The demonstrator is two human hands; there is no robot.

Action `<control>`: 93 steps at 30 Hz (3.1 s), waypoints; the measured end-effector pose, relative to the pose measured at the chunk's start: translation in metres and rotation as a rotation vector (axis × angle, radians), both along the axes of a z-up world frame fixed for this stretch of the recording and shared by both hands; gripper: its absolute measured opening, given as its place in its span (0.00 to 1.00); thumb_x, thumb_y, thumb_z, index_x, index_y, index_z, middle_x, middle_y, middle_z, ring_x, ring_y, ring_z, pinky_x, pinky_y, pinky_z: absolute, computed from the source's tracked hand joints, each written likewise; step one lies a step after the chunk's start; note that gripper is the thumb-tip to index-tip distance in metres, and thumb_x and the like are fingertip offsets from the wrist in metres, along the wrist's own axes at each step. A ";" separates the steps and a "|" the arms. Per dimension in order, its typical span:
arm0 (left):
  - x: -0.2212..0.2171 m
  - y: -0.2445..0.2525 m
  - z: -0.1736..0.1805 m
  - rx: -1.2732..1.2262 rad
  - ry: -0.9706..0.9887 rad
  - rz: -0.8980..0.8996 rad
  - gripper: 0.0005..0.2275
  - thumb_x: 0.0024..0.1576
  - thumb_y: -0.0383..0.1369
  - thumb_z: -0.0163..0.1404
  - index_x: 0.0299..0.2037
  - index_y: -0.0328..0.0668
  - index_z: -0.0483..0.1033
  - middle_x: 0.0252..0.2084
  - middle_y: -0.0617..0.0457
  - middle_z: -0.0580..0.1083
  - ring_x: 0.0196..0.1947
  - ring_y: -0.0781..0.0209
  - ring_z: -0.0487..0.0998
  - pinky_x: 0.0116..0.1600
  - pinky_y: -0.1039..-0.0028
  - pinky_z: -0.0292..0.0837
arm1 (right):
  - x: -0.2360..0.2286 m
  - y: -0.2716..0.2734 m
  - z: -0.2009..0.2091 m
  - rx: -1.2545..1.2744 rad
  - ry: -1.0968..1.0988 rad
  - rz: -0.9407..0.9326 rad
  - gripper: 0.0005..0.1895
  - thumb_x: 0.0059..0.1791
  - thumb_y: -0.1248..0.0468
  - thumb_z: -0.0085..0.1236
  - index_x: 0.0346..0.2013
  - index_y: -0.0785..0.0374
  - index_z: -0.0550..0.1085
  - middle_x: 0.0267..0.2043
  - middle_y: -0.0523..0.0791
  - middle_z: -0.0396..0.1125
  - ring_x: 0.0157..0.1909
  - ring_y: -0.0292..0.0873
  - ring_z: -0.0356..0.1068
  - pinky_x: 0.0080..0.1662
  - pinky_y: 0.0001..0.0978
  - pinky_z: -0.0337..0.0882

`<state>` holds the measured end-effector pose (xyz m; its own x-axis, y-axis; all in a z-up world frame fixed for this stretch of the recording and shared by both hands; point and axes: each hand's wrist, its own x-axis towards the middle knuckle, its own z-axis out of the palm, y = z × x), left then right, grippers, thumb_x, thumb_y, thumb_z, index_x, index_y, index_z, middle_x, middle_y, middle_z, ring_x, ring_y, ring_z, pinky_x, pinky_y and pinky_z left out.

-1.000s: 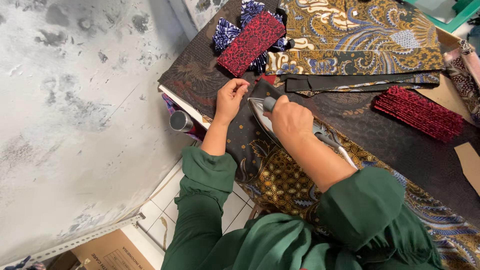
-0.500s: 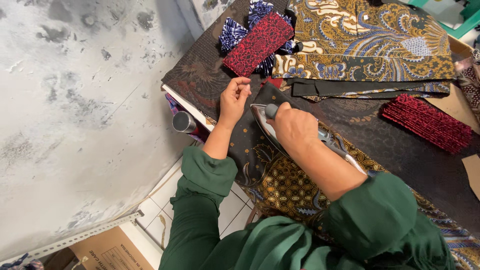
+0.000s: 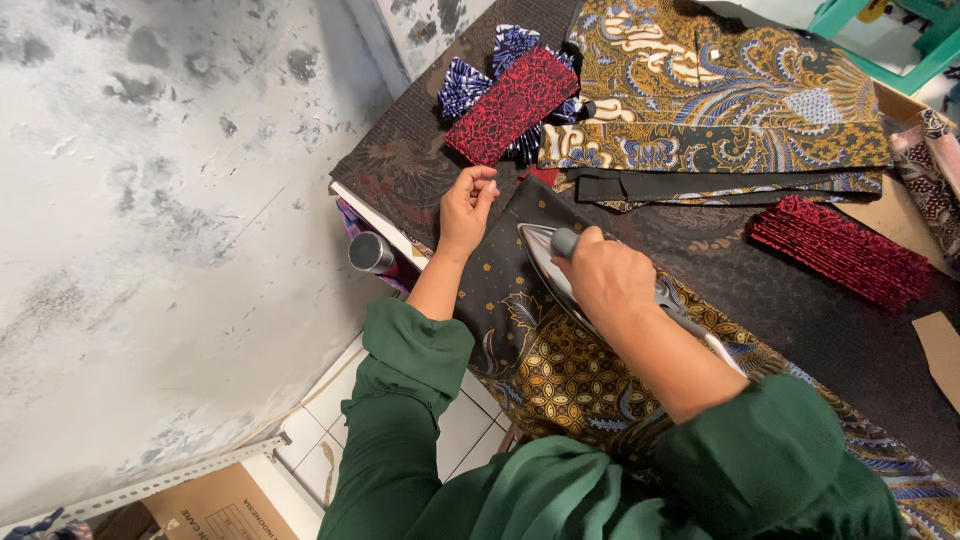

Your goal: The person irons a patterned fabric on a table using a steam iron, repeatedly smoothing and folding the material. After ironing, the person folds the fabric and places it on a stack, then picks up a blue folded cloth.

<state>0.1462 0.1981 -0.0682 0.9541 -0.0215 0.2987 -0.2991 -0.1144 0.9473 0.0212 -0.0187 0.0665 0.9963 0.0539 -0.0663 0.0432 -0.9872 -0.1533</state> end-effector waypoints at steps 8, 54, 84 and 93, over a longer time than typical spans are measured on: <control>-0.006 -0.006 0.014 0.137 -0.003 -0.011 0.09 0.63 0.29 0.55 0.52 0.38 0.76 0.37 0.55 0.76 0.34 0.70 0.74 0.39 0.79 0.71 | -0.015 -0.011 -0.007 0.012 -0.064 0.009 0.26 0.50 0.42 0.60 0.33 0.64 0.69 0.24 0.52 0.73 0.27 0.55 0.76 0.31 0.46 0.76; -0.153 -0.074 0.034 0.876 -0.534 -0.067 0.10 0.65 0.31 0.53 0.55 0.45 0.79 0.62 0.49 0.76 0.66 0.47 0.73 0.71 0.51 0.57 | -0.549 -0.487 -0.086 0.642 -1.536 -0.928 0.36 0.52 0.35 0.63 0.44 0.69 0.73 0.30 0.42 0.68 0.28 0.35 0.63 0.32 0.28 0.58; -0.074 0.094 0.072 0.115 -0.098 -0.334 0.12 0.67 0.17 0.53 0.58 0.30 0.67 0.48 0.50 0.70 0.47 0.67 0.71 0.59 0.79 0.67 | -0.519 -0.393 -0.037 1.109 -0.319 -0.543 0.11 0.49 0.62 0.64 0.40 0.67 0.80 0.40 0.44 0.77 0.42 0.34 0.73 0.45 0.29 0.73; -0.011 -0.052 0.070 0.954 -0.212 0.191 0.31 0.64 0.35 0.62 0.75 0.49 0.60 0.48 0.33 0.77 0.46 0.30 0.78 0.48 0.49 0.70 | -0.379 -0.432 -0.064 0.183 -0.064 -0.811 0.11 0.51 0.54 0.58 0.42 0.54 0.80 0.40 0.47 0.77 0.45 0.54 0.74 0.47 0.50 0.67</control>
